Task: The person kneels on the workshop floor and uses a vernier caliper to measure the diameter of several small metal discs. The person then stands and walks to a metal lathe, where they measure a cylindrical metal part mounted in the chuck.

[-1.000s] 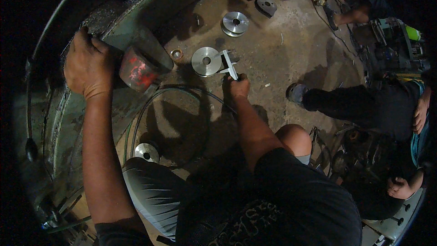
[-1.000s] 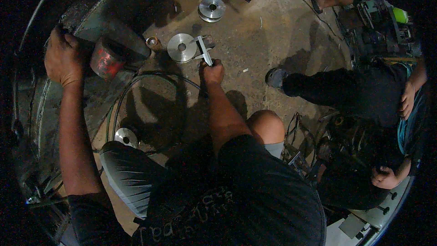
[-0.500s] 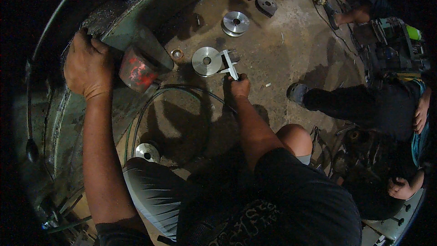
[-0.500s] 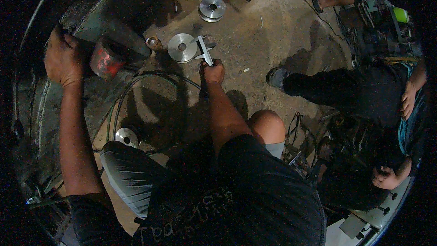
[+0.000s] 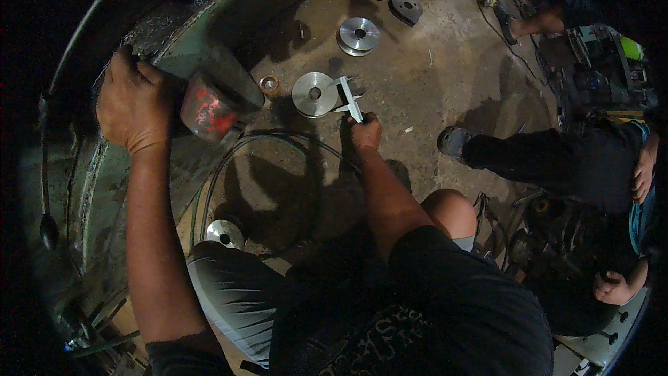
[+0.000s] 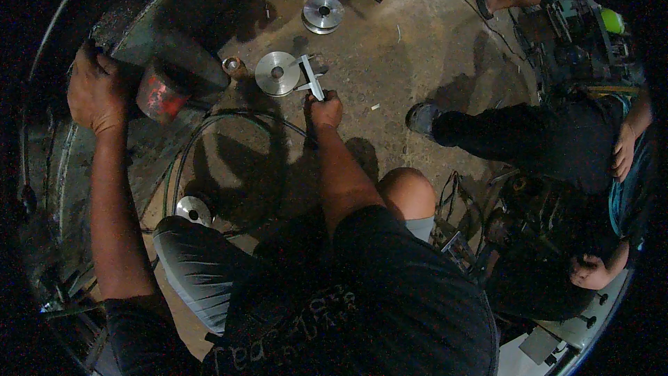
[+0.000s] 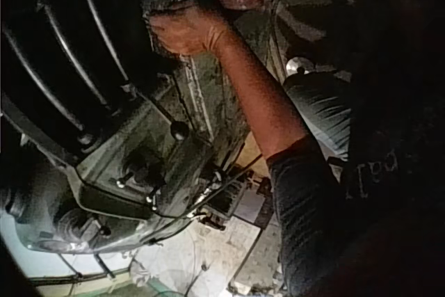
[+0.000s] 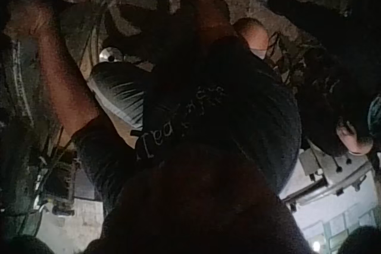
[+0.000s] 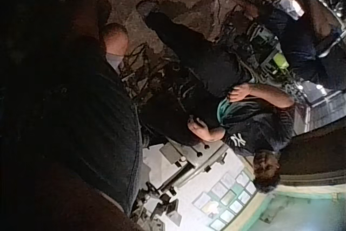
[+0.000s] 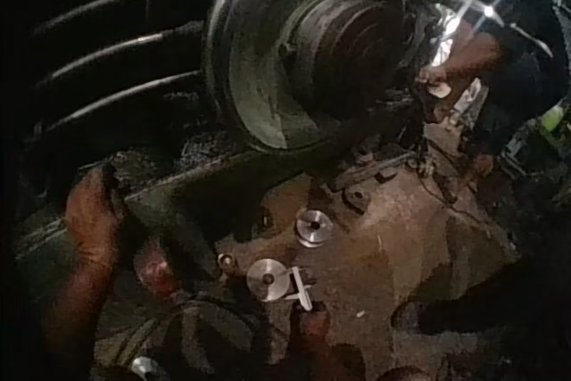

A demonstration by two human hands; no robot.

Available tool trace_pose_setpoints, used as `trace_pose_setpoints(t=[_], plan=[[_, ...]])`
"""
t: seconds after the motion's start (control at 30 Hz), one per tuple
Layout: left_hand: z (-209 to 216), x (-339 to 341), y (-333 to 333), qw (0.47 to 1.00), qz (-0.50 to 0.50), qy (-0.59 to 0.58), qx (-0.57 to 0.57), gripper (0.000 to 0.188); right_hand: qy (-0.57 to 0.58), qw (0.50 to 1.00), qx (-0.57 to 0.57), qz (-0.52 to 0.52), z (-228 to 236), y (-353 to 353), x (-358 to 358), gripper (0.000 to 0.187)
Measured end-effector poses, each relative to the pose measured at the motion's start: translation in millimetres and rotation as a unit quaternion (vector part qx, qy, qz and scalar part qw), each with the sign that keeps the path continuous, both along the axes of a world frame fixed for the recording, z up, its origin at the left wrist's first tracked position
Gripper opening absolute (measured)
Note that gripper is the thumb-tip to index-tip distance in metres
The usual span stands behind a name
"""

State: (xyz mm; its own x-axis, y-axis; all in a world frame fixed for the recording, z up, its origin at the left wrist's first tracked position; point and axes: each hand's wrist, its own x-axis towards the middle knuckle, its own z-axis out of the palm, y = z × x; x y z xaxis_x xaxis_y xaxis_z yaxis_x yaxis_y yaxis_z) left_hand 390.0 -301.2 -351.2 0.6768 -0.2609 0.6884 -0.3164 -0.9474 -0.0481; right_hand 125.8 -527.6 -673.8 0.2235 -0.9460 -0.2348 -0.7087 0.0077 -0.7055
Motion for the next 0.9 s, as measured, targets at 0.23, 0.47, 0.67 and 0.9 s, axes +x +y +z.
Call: trace_pose_setpoints(t=[0.23, 0.47, 0.67, 0.9], plan=[[-1.6, 2.8, 2.6, 1.0, -0.014, 0.002, -0.01, 0.031, -0.011, 1.0, -0.01, -0.002, 3.2, 1.2, 0.0, 0.038], [-0.3, -0.5, 2.4, 1.0, -0.001, 0.003, 0.001, 0.03, -0.005, 1.0, 0.003, -0.015, 3.1, 1.5, 1.7, 0.038], [1.3, 1.1, 3.3, 0.999, -0.005, 0.042, 0.003, 0.035, 0.003, 1.0, 0.004, -0.013, 3.0, 1.8, 1.1, 0.039], [1.2, 0.0, 2.8, 0.999, 0.015, 0.043, 0.014, 0.034, 0.017, 1.0, 0.011, -0.006, 4.8, 0.9, 0.0, 0.041]])
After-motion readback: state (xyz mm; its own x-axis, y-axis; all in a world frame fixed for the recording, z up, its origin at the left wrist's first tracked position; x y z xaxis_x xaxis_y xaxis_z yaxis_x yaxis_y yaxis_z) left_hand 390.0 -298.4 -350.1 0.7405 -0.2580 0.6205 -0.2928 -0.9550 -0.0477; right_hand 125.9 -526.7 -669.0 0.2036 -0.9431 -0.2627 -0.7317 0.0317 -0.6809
